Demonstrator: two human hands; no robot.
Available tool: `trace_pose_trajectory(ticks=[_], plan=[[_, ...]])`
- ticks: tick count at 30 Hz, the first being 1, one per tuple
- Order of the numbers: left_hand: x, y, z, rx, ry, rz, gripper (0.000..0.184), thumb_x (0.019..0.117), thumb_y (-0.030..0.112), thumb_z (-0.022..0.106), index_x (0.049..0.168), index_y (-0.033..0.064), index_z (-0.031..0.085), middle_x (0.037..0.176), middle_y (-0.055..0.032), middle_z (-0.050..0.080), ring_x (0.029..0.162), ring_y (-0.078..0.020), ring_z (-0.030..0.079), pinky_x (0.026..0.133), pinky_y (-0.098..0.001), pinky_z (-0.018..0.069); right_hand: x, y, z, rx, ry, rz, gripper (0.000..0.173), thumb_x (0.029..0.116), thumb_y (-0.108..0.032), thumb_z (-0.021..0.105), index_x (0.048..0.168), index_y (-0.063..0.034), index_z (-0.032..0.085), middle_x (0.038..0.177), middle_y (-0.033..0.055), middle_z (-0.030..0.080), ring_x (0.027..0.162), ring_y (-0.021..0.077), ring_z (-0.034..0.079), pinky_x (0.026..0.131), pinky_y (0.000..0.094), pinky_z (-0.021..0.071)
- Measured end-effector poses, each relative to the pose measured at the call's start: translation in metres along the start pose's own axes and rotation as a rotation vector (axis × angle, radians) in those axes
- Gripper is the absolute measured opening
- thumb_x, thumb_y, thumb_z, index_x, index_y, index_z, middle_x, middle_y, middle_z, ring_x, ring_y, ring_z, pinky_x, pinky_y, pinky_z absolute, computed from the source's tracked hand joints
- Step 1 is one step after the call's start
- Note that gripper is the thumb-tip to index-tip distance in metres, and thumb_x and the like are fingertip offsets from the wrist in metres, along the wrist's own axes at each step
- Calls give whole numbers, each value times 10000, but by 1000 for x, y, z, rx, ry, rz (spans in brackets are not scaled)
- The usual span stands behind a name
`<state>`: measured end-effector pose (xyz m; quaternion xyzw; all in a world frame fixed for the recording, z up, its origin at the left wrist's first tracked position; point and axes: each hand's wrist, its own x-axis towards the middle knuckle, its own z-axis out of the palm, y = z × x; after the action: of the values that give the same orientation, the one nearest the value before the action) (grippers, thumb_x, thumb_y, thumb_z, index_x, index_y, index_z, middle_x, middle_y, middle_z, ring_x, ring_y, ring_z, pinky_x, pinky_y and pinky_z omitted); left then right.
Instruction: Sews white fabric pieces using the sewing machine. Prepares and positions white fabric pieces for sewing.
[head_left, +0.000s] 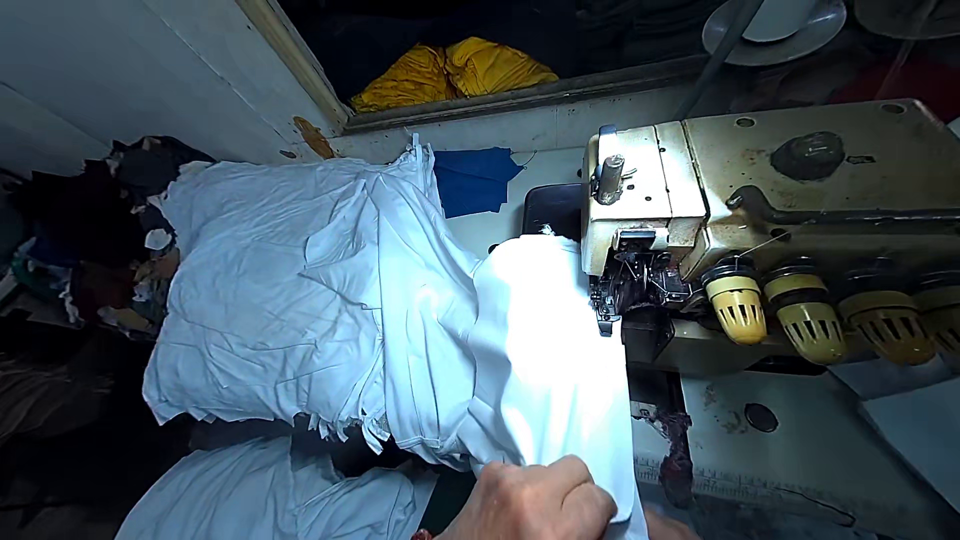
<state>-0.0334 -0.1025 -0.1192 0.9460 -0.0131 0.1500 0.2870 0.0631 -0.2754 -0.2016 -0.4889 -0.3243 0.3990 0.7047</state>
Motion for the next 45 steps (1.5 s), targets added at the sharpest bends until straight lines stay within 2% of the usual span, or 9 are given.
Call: trace_pose_trajectory(ticks=[17,29,34,36,38,39,41,42,45], plan=[[65,-32,4,366,259,-29,147,908,116,631,837,96,758,710,4,618,564,-82,585,433,-218,422,73,-28,20,226,299,5,261,845,149,609,937,-79,696,807,-36,763,721,22,721,694,213,611],[99,-20,16,586,291,-104,225,847,162,677,640,90,626,569,-8,505,443,-125,531,365,-264,380,82,-33,30,104,339,0,285,833,150,542,871,-103,665,773,-106,716,727,-38,672,683,174,571],[75,-23,5,274,232,-4,181,930,153,629,810,76,741,753,-21,645,651,-129,640,518,-271,502,84,-26,25,81,333,-57,328,880,117,529,838,-164,693,781,-129,725,734,-47,673,696,171,576],[43,-31,-8,191,280,-73,204,969,180,603,1003,68,769,943,-39,742,840,-132,707,698,-309,584,86,-22,23,67,279,-66,261,965,61,521,893,-104,710,784,-86,726,718,-8,685,676,195,593],[7,-46,-24,293,288,-305,271,930,204,625,1137,86,755,930,8,746,765,-89,691,661,-304,594,88,-19,23,41,283,-58,236,978,34,518,884,-77,704,750,-59,718,678,12,686,637,204,594],[-11,-52,-30,347,184,-486,352,896,235,653,1207,88,727,855,-2,728,665,-136,662,595,-361,567,89,-17,23,32,290,-66,232,974,25,523,870,-78,702,735,-59,711,664,10,680,625,200,590],[-37,-59,-39,258,-237,-895,517,968,280,658,1425,55,571,947,-161,730,851,-376,706,794,-607,539,91,-13,23,14,299,-95,231,973,8,524,854,-79,703,724,-61,701,652,4,671,616,188,582],[-53,-67,-32,223,-314,-964,485,1001,259,629,1427,39,550,959,-198,719,898,-416,702,836,-632,522,92,-11,23,1,301,-114,230,976,-6,529,846,-81,703,721,-63,697,648,-1,666,614,180,576],[-103,-88,-13,211,130,-798,221,968,112,570,1048,-45,704,728,-160,695,655,-333,705,644,-559,579,90,-10,19,-93,290,-203,190,967,-27,560,860,-75,709,742,-77,697,670,-25,654,628,153,558]])
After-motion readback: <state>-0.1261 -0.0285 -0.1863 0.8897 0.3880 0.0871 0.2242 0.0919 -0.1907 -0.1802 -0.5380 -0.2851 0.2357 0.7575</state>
